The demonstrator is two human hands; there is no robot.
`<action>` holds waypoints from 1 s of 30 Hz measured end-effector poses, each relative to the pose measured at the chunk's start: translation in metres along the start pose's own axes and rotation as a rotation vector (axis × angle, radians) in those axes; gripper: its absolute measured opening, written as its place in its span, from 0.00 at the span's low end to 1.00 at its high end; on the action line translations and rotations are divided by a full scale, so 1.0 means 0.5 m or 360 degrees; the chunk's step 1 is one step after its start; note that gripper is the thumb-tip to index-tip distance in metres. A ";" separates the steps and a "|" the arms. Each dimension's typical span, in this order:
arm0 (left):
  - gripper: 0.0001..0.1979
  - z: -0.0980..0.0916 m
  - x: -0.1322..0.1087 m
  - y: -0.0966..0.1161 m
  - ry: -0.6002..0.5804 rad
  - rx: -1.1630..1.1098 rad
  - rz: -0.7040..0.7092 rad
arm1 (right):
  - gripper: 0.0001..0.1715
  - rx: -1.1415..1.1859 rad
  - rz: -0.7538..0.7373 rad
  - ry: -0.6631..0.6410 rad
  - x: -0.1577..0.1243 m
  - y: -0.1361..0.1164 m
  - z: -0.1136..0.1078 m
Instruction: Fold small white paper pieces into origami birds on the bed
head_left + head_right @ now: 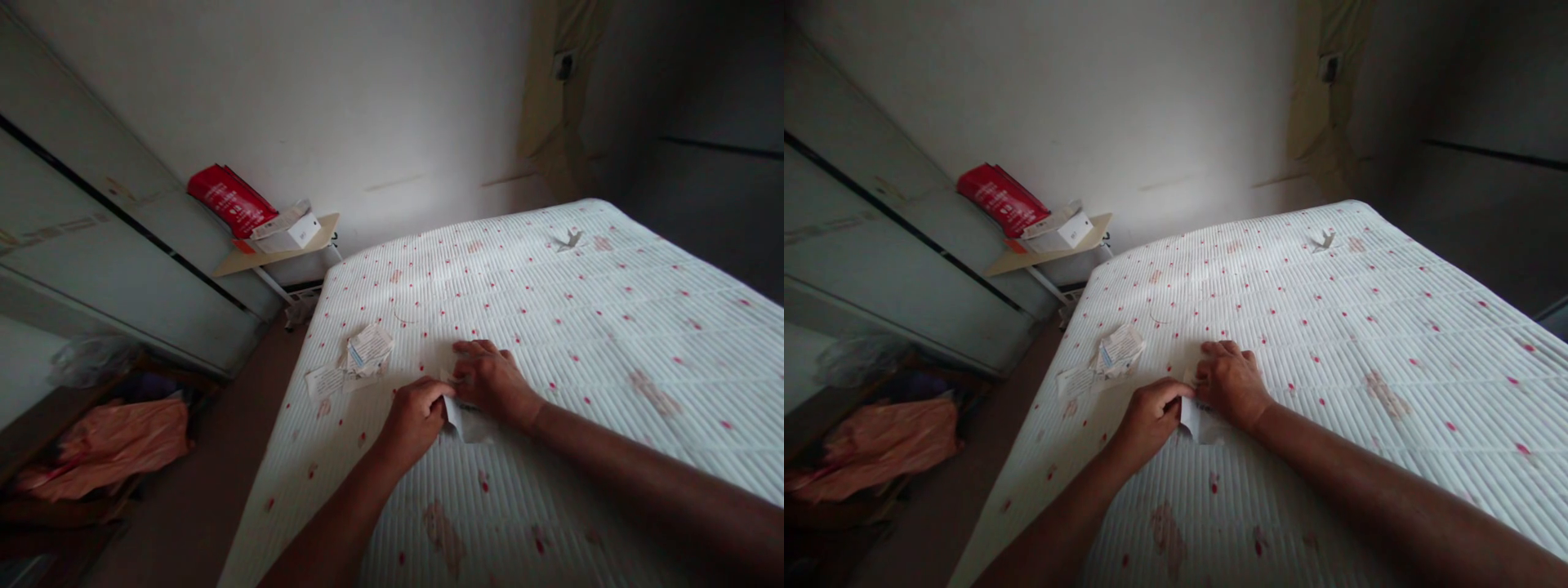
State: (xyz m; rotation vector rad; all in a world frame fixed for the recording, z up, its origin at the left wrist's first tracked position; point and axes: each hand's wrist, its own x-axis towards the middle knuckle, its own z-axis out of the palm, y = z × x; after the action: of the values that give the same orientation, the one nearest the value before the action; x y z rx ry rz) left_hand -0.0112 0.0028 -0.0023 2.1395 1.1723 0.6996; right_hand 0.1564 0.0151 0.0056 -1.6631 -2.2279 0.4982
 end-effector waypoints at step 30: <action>0.12 0.001 -0.007 0.022 -0.0058 0.0392 0.0154 | 0.12 0.0393 -0.0275 0.0318 -0.120 0.084 -0.011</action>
State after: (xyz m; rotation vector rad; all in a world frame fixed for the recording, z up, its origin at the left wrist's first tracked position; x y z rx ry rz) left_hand -0.0065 -0.0052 0.0043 2.4164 1.1938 0.5801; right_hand 0.2110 -0.0311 -0.0111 -1.3224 -2.0487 0.5143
